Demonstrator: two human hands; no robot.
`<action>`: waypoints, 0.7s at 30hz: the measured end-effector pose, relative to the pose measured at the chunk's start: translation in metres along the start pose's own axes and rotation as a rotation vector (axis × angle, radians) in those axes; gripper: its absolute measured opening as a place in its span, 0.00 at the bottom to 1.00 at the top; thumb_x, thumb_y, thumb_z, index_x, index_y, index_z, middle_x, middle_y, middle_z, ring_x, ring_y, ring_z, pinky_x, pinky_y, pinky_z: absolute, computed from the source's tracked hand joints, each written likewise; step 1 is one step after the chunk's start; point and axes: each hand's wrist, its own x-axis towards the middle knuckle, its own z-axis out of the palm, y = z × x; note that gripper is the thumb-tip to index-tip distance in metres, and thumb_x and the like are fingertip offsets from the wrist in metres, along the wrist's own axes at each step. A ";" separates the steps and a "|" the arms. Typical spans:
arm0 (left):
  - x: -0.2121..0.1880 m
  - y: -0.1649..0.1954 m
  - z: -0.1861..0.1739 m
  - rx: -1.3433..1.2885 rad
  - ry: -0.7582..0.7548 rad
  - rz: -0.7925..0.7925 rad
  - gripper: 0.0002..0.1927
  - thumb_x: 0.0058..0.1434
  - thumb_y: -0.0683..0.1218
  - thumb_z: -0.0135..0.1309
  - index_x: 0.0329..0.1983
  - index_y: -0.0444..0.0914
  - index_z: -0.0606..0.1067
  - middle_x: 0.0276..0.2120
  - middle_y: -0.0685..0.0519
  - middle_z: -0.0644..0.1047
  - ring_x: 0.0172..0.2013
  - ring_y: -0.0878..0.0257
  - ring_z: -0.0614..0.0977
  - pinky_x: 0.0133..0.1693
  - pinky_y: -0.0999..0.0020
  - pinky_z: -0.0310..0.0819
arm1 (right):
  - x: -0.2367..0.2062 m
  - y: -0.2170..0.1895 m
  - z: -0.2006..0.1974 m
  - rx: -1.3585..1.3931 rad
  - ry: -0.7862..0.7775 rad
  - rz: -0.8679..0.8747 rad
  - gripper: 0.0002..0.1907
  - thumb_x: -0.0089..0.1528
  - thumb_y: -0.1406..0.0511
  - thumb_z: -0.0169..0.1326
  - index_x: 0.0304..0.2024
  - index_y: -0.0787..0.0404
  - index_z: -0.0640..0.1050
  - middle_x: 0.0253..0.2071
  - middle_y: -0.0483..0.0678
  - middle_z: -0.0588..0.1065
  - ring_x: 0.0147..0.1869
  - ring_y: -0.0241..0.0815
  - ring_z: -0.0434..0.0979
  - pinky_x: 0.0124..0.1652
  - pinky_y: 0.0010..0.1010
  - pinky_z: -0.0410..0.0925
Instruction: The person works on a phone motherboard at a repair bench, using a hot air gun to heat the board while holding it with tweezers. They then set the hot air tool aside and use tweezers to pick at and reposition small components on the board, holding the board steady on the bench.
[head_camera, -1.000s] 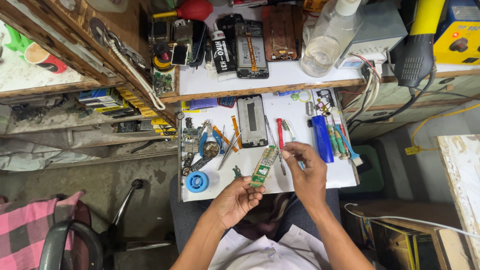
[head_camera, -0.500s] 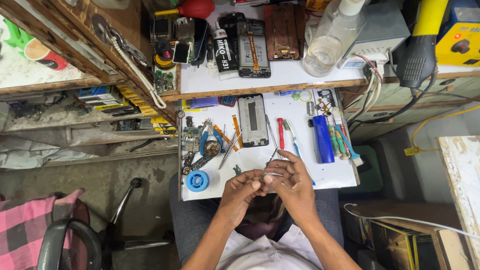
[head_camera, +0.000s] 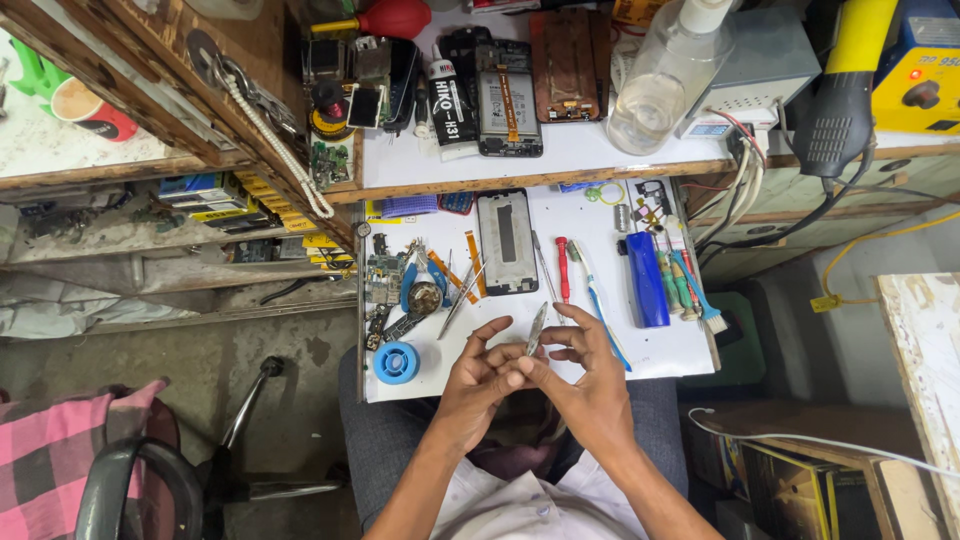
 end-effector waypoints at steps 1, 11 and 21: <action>0.001 -0.001 0.000 -0.002 0.002 -0.006 0.41 0.60 0.41 0.63 0.73 0.37 0.56 0.50 0.44 0.79 0.52 0.57 0.82 0.54 0.60 0.78 | 0.000 -0.003 0.000 -0.021 0.002 -0.007 0.39 0.55 0.65 0.67 0.65 0.63 0.65 0.45 0.50 0.80 0.47 0.42 0.82 0.48 0.32 0.74; -0.003 -0.002 -0.002 -0.122 -0.031 0.007 0.40 0.64 0.42 0.60 0.74 0.38 0.53 0.52 0.38 0.78 0.52 0.52 0.82 0.50 0.64 0.80 | 0.003 -0.008 -0.005 -0.195 0.210 -0.351 0.16 0.61 0.68 0.64 0.51 0.63 0.79 0.38 0.51 0.76 0.42 0.43 0.77 0.42 0.30 0.72; -0.007 0.006 -0.012 -0.038 0.053 0.057 0.38 0.60 0.41 0.62 0.70 0.38 0.57 0.50 0.37 0.79 0.51 0.49 0.83 0.50 0.60 0.77 | 0.029 0.014 -0.048 -0.360 0.363 -0.421 0.07 0.62 0.71 0.63 0.42 0.66 0.80 0.40 0.52 0.79 0.40 0.43 0.80 0.42 0.30 0.71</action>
